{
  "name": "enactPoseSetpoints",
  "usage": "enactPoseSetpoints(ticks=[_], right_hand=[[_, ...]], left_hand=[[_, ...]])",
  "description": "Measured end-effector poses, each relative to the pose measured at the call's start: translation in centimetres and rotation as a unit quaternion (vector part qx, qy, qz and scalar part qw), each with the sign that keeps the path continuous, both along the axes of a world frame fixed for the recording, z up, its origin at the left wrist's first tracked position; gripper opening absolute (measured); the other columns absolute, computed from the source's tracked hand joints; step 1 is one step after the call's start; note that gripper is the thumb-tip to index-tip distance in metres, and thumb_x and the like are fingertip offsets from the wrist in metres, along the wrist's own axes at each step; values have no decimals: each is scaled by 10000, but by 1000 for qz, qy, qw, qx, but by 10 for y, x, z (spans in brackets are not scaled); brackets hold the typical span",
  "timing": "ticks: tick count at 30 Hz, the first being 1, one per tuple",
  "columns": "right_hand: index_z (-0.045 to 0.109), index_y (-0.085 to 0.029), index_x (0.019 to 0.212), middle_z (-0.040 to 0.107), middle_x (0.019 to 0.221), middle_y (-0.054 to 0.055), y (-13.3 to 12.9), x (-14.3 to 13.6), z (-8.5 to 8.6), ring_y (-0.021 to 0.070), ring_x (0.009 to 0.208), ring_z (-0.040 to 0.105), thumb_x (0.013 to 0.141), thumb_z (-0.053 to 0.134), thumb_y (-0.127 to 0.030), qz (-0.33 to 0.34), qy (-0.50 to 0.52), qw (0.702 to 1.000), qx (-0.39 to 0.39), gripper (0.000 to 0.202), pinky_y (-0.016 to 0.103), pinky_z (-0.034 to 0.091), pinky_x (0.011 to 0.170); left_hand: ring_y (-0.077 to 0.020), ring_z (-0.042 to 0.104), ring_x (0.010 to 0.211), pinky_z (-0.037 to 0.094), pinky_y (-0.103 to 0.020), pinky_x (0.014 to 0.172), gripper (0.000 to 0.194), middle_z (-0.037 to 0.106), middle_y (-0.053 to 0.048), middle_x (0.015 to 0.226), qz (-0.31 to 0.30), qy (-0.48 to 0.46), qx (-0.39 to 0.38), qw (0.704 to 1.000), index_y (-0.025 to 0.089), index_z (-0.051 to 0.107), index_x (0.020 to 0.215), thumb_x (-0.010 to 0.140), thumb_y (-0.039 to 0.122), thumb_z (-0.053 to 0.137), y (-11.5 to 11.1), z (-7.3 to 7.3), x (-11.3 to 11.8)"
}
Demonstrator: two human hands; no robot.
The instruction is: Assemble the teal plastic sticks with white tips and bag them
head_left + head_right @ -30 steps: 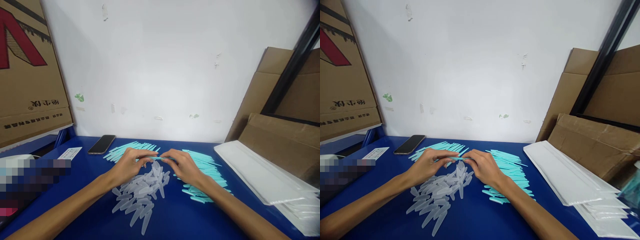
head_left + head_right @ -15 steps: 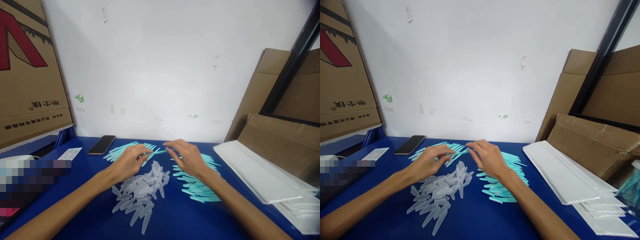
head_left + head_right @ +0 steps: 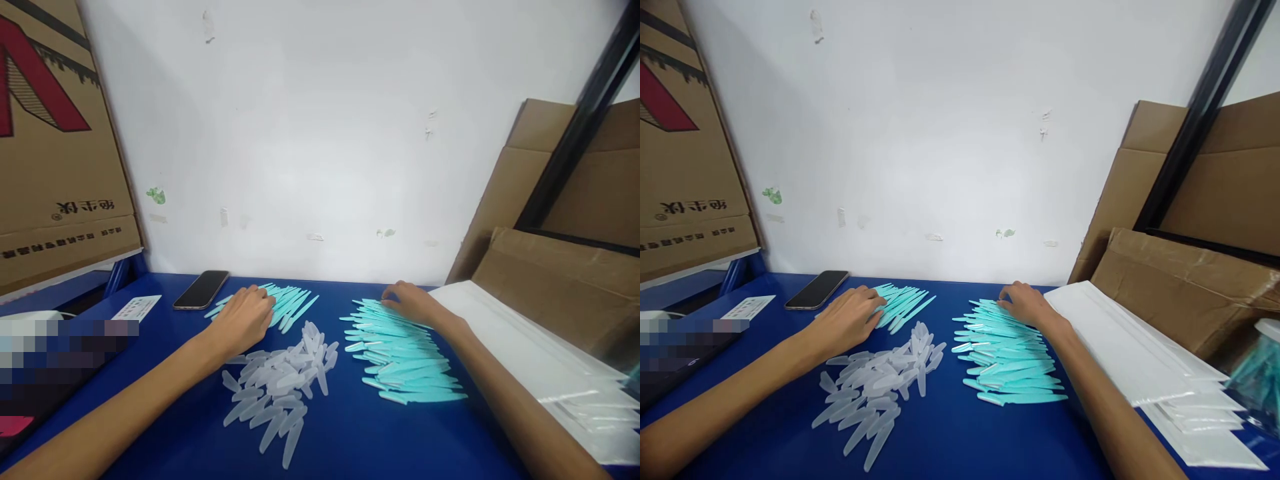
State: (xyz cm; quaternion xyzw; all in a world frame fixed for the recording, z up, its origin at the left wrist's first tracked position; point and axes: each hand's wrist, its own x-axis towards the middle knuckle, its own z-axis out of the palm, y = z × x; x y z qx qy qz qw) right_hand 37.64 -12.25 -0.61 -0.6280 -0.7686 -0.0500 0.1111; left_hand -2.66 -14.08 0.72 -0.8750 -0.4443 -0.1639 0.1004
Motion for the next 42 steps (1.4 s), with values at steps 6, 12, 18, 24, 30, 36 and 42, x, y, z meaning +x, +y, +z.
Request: enactPoseSetpoints(ticks=[6, 12, 18, 24, 30, 36, 42], right_hand=[[734, -200, 952, 734, 915, 67, 1, 6, 4, 202, 794, 658, 856, 573, -286, -10, 26, 998, -59, 207, 281, 455, 680], [716, -186, 933, 731, 893, 63, 7, 11, -1, 200, 788, 653, 864, 550, -264, -12, 43, 996, -72, 197, 275, 438, 665], [695, -179, 921, 720, 921, 66, 5, 11, -1, 200, 817, 636, 866, 550, -251, -11, 46, 997, -63, 171, 273, 424, 679], [692, -199, 908, 718, 911, 51, 1, 9, 2, 196, 813, 630, 867, 569, -261, -13, 33, 998, -50, 143, 264, 398, 664], [688, -208, 907, 722, 953, 48, 1, 7, 4, 193, 840, 634, 888, 532, -228, -27, 14, 999, -42, 158, 252, 378, 655], [684, -221, 951, 721, 991, 42, 4, 4, 1, 192, 884, 645, 900, 553, -249, -38, -16, 998, -46, 144, 241, 388, 665], [634, -200, 969, 711, 973, 94, 2, -4, 1, 224, 885, 663, 951, 527, -274, -61, -75, 995, -14, 132, 261, 385, 669]], left_hand=[[-254, 554, 1032, 454, -360, 837, 318, 644, -103, 1087, -152, -17, -37, 988, 219, 672, 1160, 999, 209, 398, -13, 1, 8], [-225, 539, 1053, 454, -301, 762, 555, 545, -89, 1251, -223, 6, -85, 971, 356, 515, 1360, 941, 18, 379, -25, -3, 13], [-235, 535, 1095, 439, -303, 783, 450, 534, -68, 1275, -230, 20, -77, 970, 337, 601, 1242, 944, 42, 439, -24, -4, 13], [-218, 551, 986, 431, -301, 768, 182, 612, -64, 1096, -222, 17, -83, 971, 239, 649, 1079, 973, 170, 518, -25, -2, 19], [-209, 558, 908, 413, -298, 713, 150, 627, -62, 1012, -225, 25, -61, 972, 203, 640, 1009, 986, 180, 493, -21, -7, 20], [-198, 573, 891, 439, -307, 733, 178, 617, -52, 990, -206, 7, -60, 977, 198, 606, 1032, 1007, 228, 433, -25, -3, 21], [-192, 585, 889, 463, -301, 714, 183, 628, -58, 1014, -187, -36, -46, 981, 183, 603, 1026, 996, 258, 439, -28, 5, 23]])
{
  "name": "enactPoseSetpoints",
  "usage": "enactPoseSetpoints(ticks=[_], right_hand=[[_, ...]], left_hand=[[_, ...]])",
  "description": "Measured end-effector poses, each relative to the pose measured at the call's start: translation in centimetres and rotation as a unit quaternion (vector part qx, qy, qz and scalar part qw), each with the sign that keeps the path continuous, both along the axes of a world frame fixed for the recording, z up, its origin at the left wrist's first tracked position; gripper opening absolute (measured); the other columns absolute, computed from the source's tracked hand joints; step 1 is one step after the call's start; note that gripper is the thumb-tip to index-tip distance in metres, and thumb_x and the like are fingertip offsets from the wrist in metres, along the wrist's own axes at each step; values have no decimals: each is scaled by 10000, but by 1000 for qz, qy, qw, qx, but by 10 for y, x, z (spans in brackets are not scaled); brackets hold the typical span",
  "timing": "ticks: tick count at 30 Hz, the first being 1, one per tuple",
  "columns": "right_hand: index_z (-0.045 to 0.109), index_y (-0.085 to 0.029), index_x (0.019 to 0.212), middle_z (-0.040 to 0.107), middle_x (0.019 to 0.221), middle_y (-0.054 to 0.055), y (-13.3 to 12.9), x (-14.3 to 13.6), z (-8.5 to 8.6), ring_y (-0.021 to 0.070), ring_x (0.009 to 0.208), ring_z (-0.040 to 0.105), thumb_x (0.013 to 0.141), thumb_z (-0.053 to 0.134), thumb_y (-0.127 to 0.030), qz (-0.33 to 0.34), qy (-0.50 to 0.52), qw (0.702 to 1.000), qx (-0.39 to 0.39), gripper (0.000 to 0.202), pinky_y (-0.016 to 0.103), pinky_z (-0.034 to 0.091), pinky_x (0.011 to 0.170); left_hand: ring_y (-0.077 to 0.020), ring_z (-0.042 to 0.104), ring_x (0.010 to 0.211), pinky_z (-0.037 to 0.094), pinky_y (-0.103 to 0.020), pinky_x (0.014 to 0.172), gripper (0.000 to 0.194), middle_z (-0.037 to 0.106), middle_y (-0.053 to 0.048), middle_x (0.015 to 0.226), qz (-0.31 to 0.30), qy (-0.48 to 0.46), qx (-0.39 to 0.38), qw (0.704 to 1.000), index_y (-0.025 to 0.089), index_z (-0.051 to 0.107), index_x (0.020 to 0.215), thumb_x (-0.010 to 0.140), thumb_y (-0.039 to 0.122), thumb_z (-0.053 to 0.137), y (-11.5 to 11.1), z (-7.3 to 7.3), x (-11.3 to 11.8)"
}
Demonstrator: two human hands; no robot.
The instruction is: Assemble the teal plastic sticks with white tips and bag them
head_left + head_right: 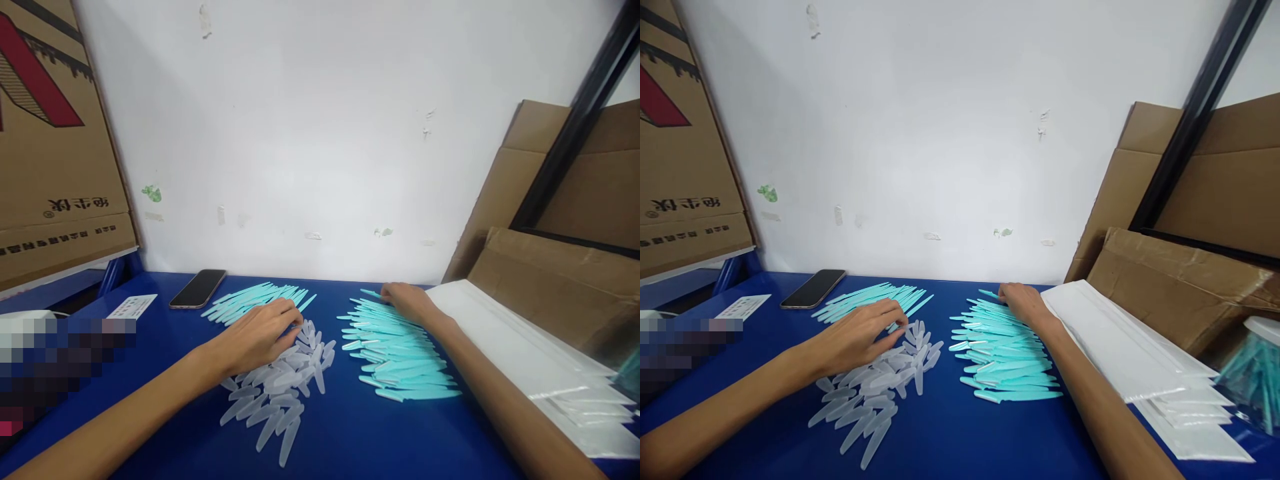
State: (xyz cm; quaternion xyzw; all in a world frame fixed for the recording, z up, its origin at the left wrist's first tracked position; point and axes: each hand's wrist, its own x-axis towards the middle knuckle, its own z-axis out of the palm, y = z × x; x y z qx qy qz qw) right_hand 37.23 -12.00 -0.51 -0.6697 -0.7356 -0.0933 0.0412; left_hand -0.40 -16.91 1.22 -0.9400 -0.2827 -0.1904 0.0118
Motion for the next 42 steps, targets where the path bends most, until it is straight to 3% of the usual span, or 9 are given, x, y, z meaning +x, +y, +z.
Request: enactPoseSetpoints(ticks=[6, 9, 10, 12, 15, 19, 23, 32, 42], right_hand=[[496, -172, 1173, 715, 902, 123, -11, -20, 16, 236, 802, 676, 1020, 375, -249, -9, -25, 997, 78, 210, 277, 377, 629], [501, -221, 1184, 715, 930, 68, -26, -47, 25, 195, 791, 664, 1037, 351, -326, 43, -5, 993, 108, 234, 264, 393, 627], [532, -226, 1138, 710, 920, 56, -32, -58, 27, 184, 772, 657, 1033, 370, -349, 95, 27, 987, 123, 229, 262, 406, 635], [568, -235, 1081, 701, 947, 43, -46, -81, 29, 165, 759, 645, 1027, 395, -375, 203, 86, 967, 130, 229, 260, 433, 652], [596, -232, 1067, 698, 970, 39, -62, -109, 28, 161, 833, 639, 1020, 434, -339, 295, 133, 934, 155, 200, 261, 456, 703], [623, -207, 1021, 685, 879, 32, -69, -120, 23, 154, 801, 608, 1007, 478, -298, 341, 136, 911, 187, 172, 256, 442, 668], [636, -188, 1002, 662, 861, 43, -68, -118, 20, 162, 780, 574, 994, 507, -285, 351, 132, 899, 227, 161, 269, 424, 636], [653, -180, 1020, 661, 851, 56, -67, -121, 15, 164, 768, 579, 985, 525, -276, 361, 145, 886, 251, 165, 267, 434, 630], [693, -201, 1022, 702, 806, 47, -73, -130, 12, 150, 707, 607, 960, 566, -245, 408, 206, 845, 278, 148, 279, 474, 627]], left_hand=[[-165, 612, 774, 473, -290, 679, 279, 669, -58, 992, 34, -86, -11, 996, 186, 620, 1172, 1002, 287, 423, 3, 2, -1], [-145, 596, 667, 471, -287, 632, 307, 680, -39, 941, 67, -146, -49, 986, 207, 610, 1213, 999, 330, 428, 3, 5, 0], [-145, 599, 662, 473, -283, 620, 289, 686, -32, 922, 80, -174, -72, 979, 210, 622, 1176, 988, 346, 450, 3, 6, 1], [-162, 637, 731, 489, -276, 634, 234, 701, -27, 919, 105, -240, -126, 957, 211, 637, 1073, 954, 373, 516, 4, 8, 1], [-197, 682, 866, 517, -288, 720, 213, 728, -37, 925, 114, -328, -222, 911, 206, 627, 971, 896, 404, 607, 8, 7, 1], [-229, 708, 879, 523, -296, 689, 296, 746, -69, 872, 83, -393, -335, 852, 182, 618, 985, 872, 455, 627, 15, 2, -2], [-244, 725, 873, 503, -267, 623, 295, 744, -96, 898, 76, -423, -371, 823, 160, 625, 955, 854, 435, 653, 16, 3, -1], [-257, 722, 938, 498, -256, 631, 276, 747, -113, 977, 53, -426, -441, 788, 167, 629, 963, 848, 414, 675, 10, 7, 2], [-209, 706, 787, 408, -211, 468, 377, 746, -131, 969, 20, -363, -453, 814, 144, 684, 990, 858, 495, 645, -5, 10, 8]])
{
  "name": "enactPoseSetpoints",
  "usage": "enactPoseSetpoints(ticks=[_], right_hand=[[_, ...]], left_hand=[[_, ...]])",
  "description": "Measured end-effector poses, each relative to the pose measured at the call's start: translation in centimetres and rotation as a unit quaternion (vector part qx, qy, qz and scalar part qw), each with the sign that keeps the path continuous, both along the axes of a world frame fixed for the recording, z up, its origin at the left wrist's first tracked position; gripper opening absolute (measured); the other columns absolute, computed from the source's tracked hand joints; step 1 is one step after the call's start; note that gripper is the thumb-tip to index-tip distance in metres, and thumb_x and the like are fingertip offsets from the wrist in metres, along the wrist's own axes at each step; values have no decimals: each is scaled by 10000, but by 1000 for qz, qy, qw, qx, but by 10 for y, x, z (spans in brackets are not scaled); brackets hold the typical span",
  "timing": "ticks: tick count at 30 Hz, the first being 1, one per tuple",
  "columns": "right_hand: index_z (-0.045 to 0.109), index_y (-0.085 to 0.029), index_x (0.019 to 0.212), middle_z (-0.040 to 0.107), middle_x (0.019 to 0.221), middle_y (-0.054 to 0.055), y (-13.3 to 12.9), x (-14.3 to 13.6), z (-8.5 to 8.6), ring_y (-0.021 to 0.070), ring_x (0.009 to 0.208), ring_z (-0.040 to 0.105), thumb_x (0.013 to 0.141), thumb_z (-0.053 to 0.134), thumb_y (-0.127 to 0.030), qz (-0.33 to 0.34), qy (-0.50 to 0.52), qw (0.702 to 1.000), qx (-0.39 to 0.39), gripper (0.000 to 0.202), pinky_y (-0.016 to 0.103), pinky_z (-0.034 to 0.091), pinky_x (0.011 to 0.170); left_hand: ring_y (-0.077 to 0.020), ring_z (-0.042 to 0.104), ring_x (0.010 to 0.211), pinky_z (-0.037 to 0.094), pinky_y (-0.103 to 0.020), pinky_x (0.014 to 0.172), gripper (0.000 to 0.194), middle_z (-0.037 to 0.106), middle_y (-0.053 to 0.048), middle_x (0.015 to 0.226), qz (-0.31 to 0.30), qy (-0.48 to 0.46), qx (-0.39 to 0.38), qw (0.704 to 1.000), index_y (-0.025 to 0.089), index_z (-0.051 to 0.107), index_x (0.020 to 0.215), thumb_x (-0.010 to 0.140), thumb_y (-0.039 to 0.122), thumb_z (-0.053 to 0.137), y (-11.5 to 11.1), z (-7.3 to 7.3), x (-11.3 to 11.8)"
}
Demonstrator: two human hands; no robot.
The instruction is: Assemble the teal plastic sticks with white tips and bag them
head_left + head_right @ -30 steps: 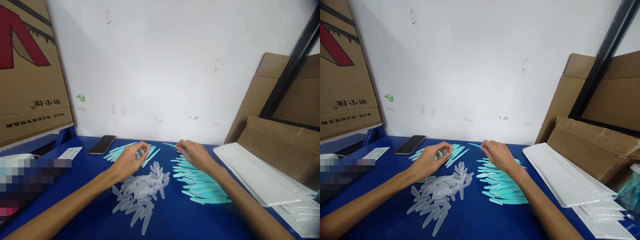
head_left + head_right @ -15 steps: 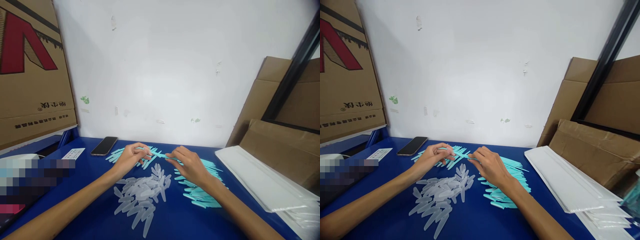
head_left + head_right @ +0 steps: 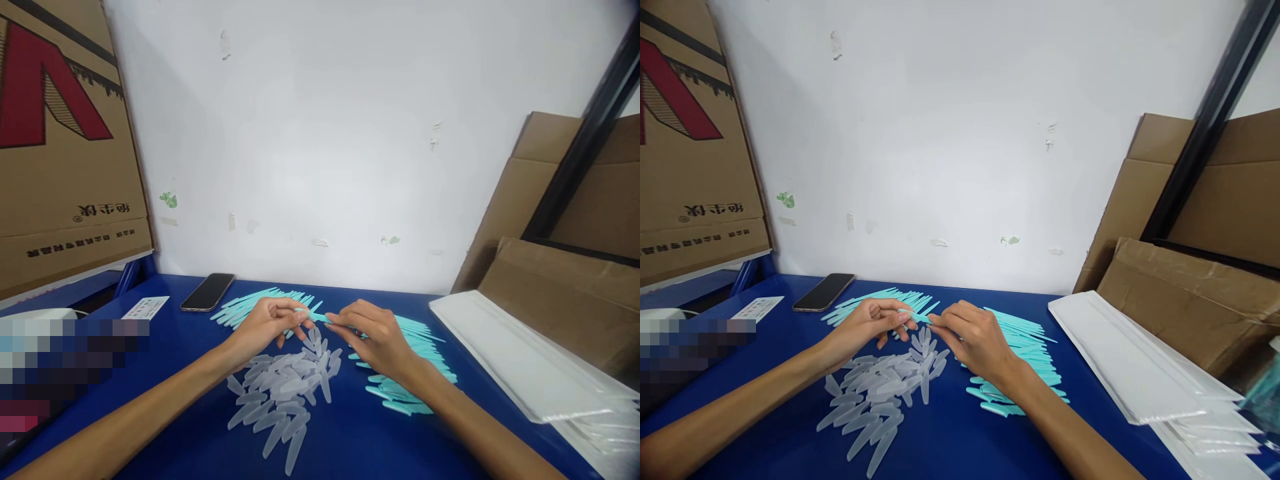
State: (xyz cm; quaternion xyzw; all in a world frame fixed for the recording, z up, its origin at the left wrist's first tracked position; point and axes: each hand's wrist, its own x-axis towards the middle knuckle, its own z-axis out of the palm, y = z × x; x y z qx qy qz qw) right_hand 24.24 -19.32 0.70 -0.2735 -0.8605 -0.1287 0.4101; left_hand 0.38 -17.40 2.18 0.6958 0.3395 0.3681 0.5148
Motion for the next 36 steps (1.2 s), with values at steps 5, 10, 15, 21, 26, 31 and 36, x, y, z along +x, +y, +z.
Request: enactPoseSetpoints(ticks=[5, 10, 15, 21, 26, 31, 36], right_hand=[[695, -205, 1073, 730, 857, 48, 3, 4, -2, 154, 742, 627, 942, 603, -231, 9, -6, 1000, -4, 163, 277, 479, 640], [691, -220, 1118, 751, 894, 28, 5, 7, -1, 146, 766, 642, 952, 591, -245, 8, -61, 998, 3, 195, 283, 491, 682], [706, -248, 1101, 765, 903, 23, 3, 8, 3, 166, 761, 634, 944, 590, -406, -31, -90, 995, -2, 252, 295, 483, 655], [725, -202, 985, 749, 905, 73, 14, 36, 26, 201, 829, 639, 1018, 406, -402, -203, -68, 976, -28, 378, 327, 446, 779], [745, -205, 891, 737, 790, 96, 39, 78, 25, 222, 763, 669, 1030, 280, -460, -373, -190, 890, -182, 548, 324, 420, 733], [747, -236, 993, 760, 955, 79, 52, 104, 8, 238, 870, 693, 965, 478, -338, -379, -232, 863, -242, 289, 297, 424, 724], [734, -238, 964, 754, 956, 58, 60, 113, -2, 225, 860, 691, 928, 519, -272, -377, -232, 855, -271, 221, 279, 414, 698]], left_hand=[[-156, 630, 663, 378, -210, 440, 365, 742, -100, 922, -14, 40, 28, 999, 158, 716, 955, 861, 498, 623, -1, 3, -2], [-123, 561, 577, 436, -237, 521, 319, 733, -57, 814, -17, 99, 107, 989, 183, 749, 923, 883, 462, 599, -1, 4, -2], [-145, 570, 599, 428, -243, 530, 359, 724, -44, 788, -14, 164, 163, 973, 210, 743, 1050, 925, 464, 522, -2, 7, -1], [-243, 673, 744, 471, -320, 652, 313, 756, -61, 836, 186, 311, 288, 886, 220, 732, 981, 925, 399, 480, 13, 4, -12], [-316, 692, 786, 447, -342, 629, 296, 743, -119, 817, 262, 474, 334, 772, 202, 734, 957, 890, 291, 460, 27, -3, -27], [-309, 666, 766, 438, -327, 596, 254, 710, -137, 762, 256, 496, 332, 761, 168, 715, 842, 866, 247, 475, 28, -9, -29], [-316, 583, 1005, 465, -321, 618, 312, 699, -141, 985, 210, 467, 375, 773, 172, 713, 991, 940, 274, 423, 24, -9, -22]])
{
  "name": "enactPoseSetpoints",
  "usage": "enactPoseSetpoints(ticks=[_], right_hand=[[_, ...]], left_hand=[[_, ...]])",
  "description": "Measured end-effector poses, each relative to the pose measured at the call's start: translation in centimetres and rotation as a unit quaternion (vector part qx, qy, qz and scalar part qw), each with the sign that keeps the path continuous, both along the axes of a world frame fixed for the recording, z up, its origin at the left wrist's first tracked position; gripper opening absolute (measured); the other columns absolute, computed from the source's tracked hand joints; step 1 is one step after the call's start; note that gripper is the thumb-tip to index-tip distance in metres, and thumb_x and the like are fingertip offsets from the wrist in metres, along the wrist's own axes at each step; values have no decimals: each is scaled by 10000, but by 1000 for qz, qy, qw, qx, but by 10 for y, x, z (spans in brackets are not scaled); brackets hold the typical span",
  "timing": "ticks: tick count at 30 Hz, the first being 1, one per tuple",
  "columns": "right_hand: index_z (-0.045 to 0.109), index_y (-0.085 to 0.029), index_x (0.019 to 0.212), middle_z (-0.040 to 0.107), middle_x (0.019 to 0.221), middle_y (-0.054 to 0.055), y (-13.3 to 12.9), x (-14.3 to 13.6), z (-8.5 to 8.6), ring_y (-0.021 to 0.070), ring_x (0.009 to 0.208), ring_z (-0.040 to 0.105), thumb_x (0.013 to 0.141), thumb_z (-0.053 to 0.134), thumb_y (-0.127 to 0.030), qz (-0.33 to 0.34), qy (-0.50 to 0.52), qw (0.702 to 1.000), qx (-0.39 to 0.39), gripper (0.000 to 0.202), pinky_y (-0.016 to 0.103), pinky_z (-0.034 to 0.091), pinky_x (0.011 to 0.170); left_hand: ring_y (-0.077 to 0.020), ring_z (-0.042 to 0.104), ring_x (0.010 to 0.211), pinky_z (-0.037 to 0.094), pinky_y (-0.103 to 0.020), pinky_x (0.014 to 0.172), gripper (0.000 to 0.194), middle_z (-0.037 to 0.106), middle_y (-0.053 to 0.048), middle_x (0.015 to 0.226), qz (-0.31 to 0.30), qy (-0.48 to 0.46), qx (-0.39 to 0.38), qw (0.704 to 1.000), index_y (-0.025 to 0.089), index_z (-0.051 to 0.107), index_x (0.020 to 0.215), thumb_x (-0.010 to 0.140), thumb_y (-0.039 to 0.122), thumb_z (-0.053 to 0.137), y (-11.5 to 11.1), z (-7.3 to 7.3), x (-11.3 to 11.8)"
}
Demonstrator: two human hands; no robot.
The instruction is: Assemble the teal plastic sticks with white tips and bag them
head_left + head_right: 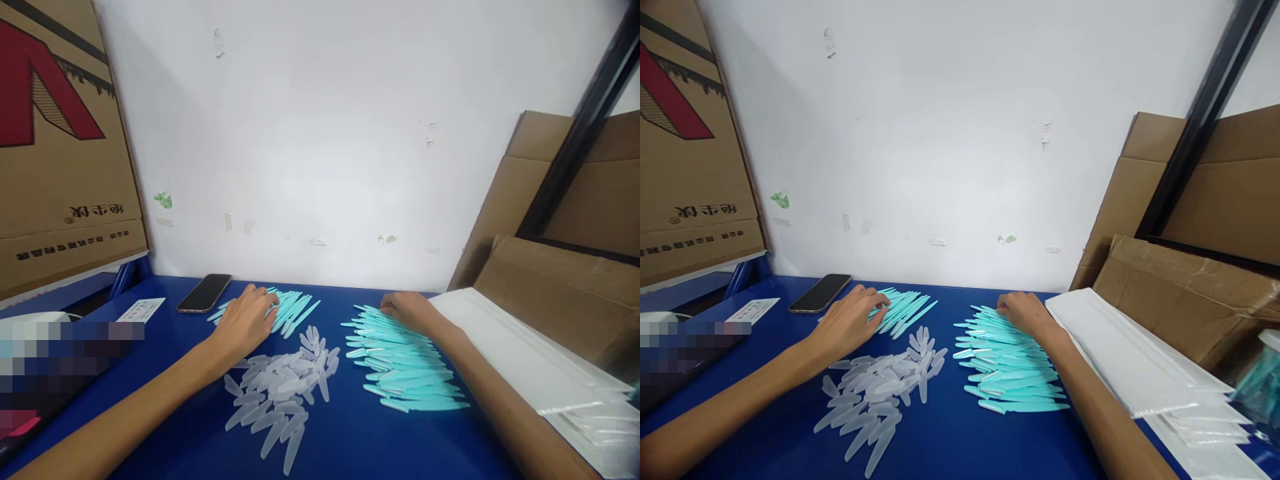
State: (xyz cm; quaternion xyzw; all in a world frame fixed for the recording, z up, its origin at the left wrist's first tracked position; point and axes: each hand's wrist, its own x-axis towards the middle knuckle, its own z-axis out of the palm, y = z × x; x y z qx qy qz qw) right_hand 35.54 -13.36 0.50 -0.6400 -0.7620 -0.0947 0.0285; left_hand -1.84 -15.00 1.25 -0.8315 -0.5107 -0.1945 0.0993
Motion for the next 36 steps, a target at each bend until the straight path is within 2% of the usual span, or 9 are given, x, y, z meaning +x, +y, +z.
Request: enactPoseSetpoints(ticks=[5, 10, 14, 17, 24, 30, 36], right_hand=[[696, -214, 984, 731, 989, 74, 9, 4, -8, 224, 865, 679, 940, 515, -288, -12, 4, 1000, -15, 200, 273, 401, 675], [665, -201, 1000, 708, 998, 82, 11, 4, -12, 213, 861, 668, 969, 488, -319, -16, 3, 1000, -23, 215, 256, 381, 653], [651, -182, 1002, 694, 1014, 100, 9, 3, -13, 212, 853, 657, 991, 448, -337, -12, 1, 1000, -22, 255, 257, 370, 642], [644, -176, 1008, 687, 1029, 105, 8, 3, -14, 214, 858, 652, 1002, 414, -341, -7, 2, 1000, -21, 283, 265, 364, 631], [632, -191, 979, 698, 1001, 84, 9, 6, -14, 208, 856, 661, 995, 437, -344, -5, 0, 1000, -11, 250, 265, 350, 617], [550, -201, 1008, 711, 856, 79, 5, 2, -3, 215, 763, 658, 1019, 391, -367, -25, -9, 999, 34, 230, 265, 311, 579], [500, -236, 1043, 685, 732, 15, -2, -8, 10, 160, 589, 597, 1025, 362, -350, -23, 3, 997, 73, 180, 259, 259, 532]], left_hand=[[-252, 545, 989, 482, -312, 674, 315, 655, -98, 1038, -203, -10, -36, 978, 220, 712, 1069, 991, 264, 410, -5, -6, 8], [-232, 539, 992, 459, -302, 684, 298, 629, -83, 1051, -272, -2, -79, 959, 262, 720, 1057, 1013, 268, 425, -8, -14, 12], [-227, 553, 963, 461, -319, 714, 318, 630, -81, 1033, -265, 7, -91, 960, 252, 730, 1023, 1019, 283, 413, -6, -14, 9], [-235, 545, 961, 452, -325, 723, 260, 633, -72, 1018, -249, 18, -86, 964, 243, 727, 972, 998, 304, 476, -4, -12, 6], [-228, 539, 920, 412, -307, 684, 195, 634, -68, 975, -238, 52, -70, 967, 194, 674, 954, 988, 204, 482, -6, -12, 9], [-219, 568, 887, 400, -292, 651, 169, 637, -67, 996, -226, 67, -58, 970, 181, 639, 993, 988, 206, 472, -4, -18, 11], [-213, 600, 872, 425, -300, 687, 184, 665, -59, 961, -198, 4, -83, 977, 187, 632, 969, 977, 243, 457, -11, -6, 13]])
